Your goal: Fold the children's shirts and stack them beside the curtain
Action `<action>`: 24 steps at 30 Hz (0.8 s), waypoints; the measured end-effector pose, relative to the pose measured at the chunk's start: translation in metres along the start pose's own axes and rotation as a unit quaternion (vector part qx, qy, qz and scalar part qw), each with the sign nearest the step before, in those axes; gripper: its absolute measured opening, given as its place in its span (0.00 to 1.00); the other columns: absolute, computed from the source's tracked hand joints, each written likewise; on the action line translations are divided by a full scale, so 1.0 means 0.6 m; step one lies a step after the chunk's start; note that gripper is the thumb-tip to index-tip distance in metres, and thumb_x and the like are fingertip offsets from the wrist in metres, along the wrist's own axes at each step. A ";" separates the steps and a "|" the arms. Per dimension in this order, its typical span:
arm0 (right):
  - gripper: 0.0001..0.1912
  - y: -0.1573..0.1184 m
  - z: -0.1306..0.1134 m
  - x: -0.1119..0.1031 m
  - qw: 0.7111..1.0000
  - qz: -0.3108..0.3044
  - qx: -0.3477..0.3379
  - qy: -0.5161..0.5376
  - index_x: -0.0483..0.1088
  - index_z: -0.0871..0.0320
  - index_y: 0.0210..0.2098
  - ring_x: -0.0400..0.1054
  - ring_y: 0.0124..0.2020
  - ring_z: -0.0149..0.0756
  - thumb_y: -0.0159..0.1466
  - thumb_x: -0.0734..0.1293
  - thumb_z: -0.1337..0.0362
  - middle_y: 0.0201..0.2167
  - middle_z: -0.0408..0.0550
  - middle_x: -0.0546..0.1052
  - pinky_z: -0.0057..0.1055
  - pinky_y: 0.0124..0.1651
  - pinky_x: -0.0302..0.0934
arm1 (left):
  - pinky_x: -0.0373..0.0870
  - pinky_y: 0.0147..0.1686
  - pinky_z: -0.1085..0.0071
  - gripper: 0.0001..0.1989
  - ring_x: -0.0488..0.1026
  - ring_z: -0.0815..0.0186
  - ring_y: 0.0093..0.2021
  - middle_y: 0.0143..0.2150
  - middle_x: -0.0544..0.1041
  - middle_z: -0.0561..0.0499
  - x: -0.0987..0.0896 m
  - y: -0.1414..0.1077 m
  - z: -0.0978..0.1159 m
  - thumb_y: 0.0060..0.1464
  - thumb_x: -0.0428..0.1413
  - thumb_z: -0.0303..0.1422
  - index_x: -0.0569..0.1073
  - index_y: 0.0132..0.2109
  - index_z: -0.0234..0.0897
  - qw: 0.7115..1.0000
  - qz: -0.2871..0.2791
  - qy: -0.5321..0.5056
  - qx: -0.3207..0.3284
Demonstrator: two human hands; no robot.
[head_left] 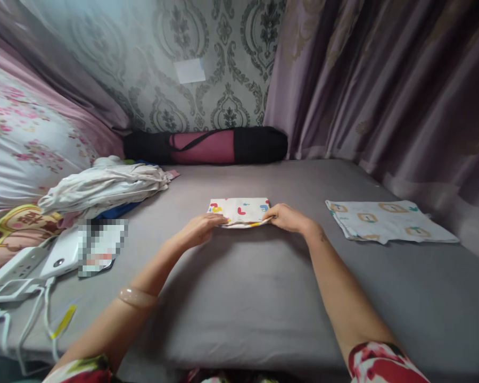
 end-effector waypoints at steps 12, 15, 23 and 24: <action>0.14 0.008 0.025 0.012 0.993 -0.035 0.010 0.116 0.78 0.59 0.40 0.74 0.42 0.39 0.62 0.62 0.63 0.38 0.47 0.81 0.29 0.46 0.65 | 0.66 0.55 0.63 0.15 0.74 0.61 0.52 0.49 0.78 0.46 -0.010 0.004 0.045 0.64 0.45 0.37 0.76 0.43 0.40 0.994 0.006 0.000 -0.110; 0.20 0.033 0.026 0.022 0.990 0.129 0.052 0.028 0.73 0.61 0.51 0.70 0.52 0.41 0.67 0.56 0.63 0.50 0.53 0.77 0.35 0.56 0.61 | 0.62 0.59 0.57 0.16 0.67 0.58 0.60 0.56 0.74 0.43 0.006 0.012 0.040 0.66 0.43 0.39 0.72 0.50 0.39 0.978 0.052 0.057 -0.196; 0.34 0.093 -0.021 0.086 0.975 0.119 0.111 -0.153 0.46 0.72 0.69 0.35 0.72 0.45 0.71 0.48 0.54 0.71 0.60 0.45 0.44 0.70 0.29 | 0.46 0.65 0.44 0.29 0.47 0.49 0.71 0.71 0.52 0.36 0.050 0.008 0.014 0.65 0.41 0.46 0.56 0.67 0.35 0.952 -0.016 0.042 -0.302; 0.35 0.096 -0.020 0.093 0.972 0.117 0.130 -0.158 0.46 0.73 0.69 0.35 0.71 0.45 0.71 0.47 0.53 0.71 0.61 0.45 0.43 0.70 0.29 | 0.46 0.65 0.44 0.30 0.46 0.49 0.71 0.71 0.51 0.36 0.052 0.007 0.010 0.65 0.40 0.46 0.55 0.67 0.34 0.950 -0.020 0.036 -0.309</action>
Point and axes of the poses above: each hand's wrist, its own y-axis towards the middle knuckle, its own x-axis out of the palm, z = x × y, the point moved 3 cm from there along y, towards the middle knuckle
